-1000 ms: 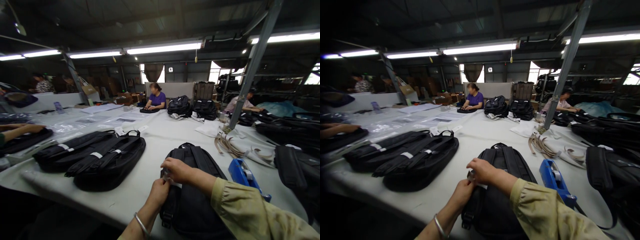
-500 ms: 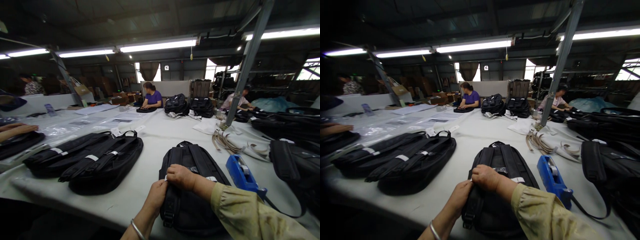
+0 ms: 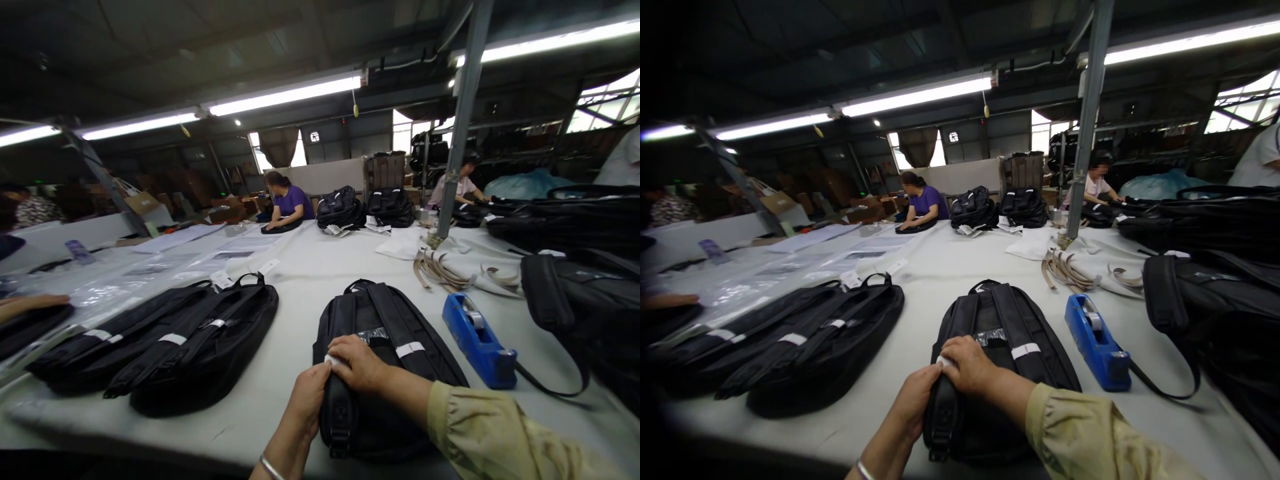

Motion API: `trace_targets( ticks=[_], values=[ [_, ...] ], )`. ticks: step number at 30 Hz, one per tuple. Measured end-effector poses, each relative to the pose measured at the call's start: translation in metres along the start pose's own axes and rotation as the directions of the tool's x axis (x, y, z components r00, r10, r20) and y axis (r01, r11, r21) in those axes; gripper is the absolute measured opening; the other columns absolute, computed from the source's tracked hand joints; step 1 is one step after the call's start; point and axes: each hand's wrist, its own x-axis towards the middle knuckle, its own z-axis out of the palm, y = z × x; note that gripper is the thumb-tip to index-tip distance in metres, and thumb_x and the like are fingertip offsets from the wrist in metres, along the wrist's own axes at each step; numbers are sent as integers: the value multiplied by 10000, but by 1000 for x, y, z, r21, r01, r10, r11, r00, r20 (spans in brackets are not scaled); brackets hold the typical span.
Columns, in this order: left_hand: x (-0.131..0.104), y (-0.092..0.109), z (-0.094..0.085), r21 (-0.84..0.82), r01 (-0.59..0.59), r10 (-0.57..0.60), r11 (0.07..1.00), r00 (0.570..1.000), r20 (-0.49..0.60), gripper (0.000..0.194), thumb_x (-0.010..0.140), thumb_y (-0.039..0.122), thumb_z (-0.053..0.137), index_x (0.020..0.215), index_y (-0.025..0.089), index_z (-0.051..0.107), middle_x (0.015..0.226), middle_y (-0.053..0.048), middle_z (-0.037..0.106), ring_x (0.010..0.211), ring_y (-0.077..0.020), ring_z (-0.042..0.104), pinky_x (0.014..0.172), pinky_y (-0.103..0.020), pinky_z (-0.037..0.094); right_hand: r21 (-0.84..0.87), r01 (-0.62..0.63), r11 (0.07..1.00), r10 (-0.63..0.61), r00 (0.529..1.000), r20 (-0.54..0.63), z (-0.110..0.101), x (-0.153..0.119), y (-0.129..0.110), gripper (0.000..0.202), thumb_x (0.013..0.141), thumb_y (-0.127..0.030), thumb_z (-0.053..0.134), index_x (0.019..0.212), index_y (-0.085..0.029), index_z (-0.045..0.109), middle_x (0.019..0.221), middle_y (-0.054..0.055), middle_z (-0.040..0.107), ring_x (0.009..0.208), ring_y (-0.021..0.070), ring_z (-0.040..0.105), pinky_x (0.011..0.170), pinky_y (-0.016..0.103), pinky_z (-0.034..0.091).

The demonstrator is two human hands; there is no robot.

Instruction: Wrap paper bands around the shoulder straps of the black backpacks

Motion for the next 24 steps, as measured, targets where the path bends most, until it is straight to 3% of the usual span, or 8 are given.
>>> trace_targets(
  ticks=[4, 7, 10, 14, 17, 20, 22, 24],
  values=[
    [2, -3, 3, 38, 9, -10, 999, 1000, 25, 342, 623, 441, 744, 648, 120, 628, 577, -3, 603, 563, -127, 501, 538, -246, 398, -34, 112, 993, -107, 985, 135, -12, 5, 7, 205, 852, -234, 580, 1006, -184, 705, 1165, 74, 664, 1110, 206, 564, 991, 347, 413],
    [3, -5, 7, 96, 19, -17, 995, 1000, -18, 336, 604, 423, 753, 630, 112, 627, 555, -2, 591, 530, -117, 480, 502, -238, 369, -60, 204, 977, -181, 948, 262, -22, 8, 12, 193, 861, -225, 577, 993, -187, 712, 1163, 68, 672, 1090, 196, 576, 1009, 348, 402],
    [3, -3, 12, 128, 23, -15, 991, 998, -67, 289, 616, 384, 741, 628, 115, 636, 563, -7, 609, 545, -131, 508, 511, -243, 391, -144, 181, 973, -133, 948, 289, -29, -2, 11, 260, 880, -278, 562, 1097, -203, 685, 1273, 104, 613, 1139, 238, 553, 1015, 424, 405],
    [-1, 1, 15, 106, 69, -54, 992, 989, -137, 170, 661, 279, 694, 668, 112, 663, 605, -26, 653, 579, -154, 562, 555, -259, 451, -151, 25, 988, -18, 998, 52, -46, -46, -1, 458, 811, -259, 626, 1253, -142, 595, 1363, 165, 533, 1248, 287, 483, 1042, 460, 404],
    [-1, 1, 14, 102, 90, -73, 991, 984, -162, 143, 694, 251, 674, 665, 111, 662, 600, -35, 658, 571, -165, 584, 551, -272, 473, -122, -54, 991, 29, 979, -203, -87, -89, 3, 351, 824, -201, 578, 1165, -159, 648, 1298, 137, 588, 1232, 249, 505, 1072, 429, 390],
    [0, -3, 14, 99, 89, -74, 991, 986, -147, 142, 720, 244, 677, 711, 102, 677, 633, -45, 683, 595, -180, 622, 572, -281, 500, -112, -293, 950, 207, 854, -478, -155, -127, 30, 264, 849, -251, 542, 1055, -181, 692, 1182, 130, 651, 1147, 251, 569, 1036, 437, 421],
    [0, -6, 14, 72, 126, -115, 989, 983, -141, 135, 738, 236, 672, 759, 104, 685, 652, -48, 700, 610, -196, 649, 586, -294, 520, -14, -534, 845, 425, 688, -588, -201, -151, 52, 268, 850, -320, 529, 991, -176, 707, 1020, 115, 701, 1028, 248, 623, 953, 403, 471],
    [2, -7, 11, 49, 190, -180, 981, 971, -156, 108, 751, 221, 660, 784, 121, 682, 650, -47, 709, 606, -213, 665, 597, -319, 539, 153, -725, 672, 652, 481, -586, -234, -171, 69, 274, 836, -362, 538, 902, -163, 713, 867, 97, 711, 910, 240, 645, 832, 352, 507]
  ],
)
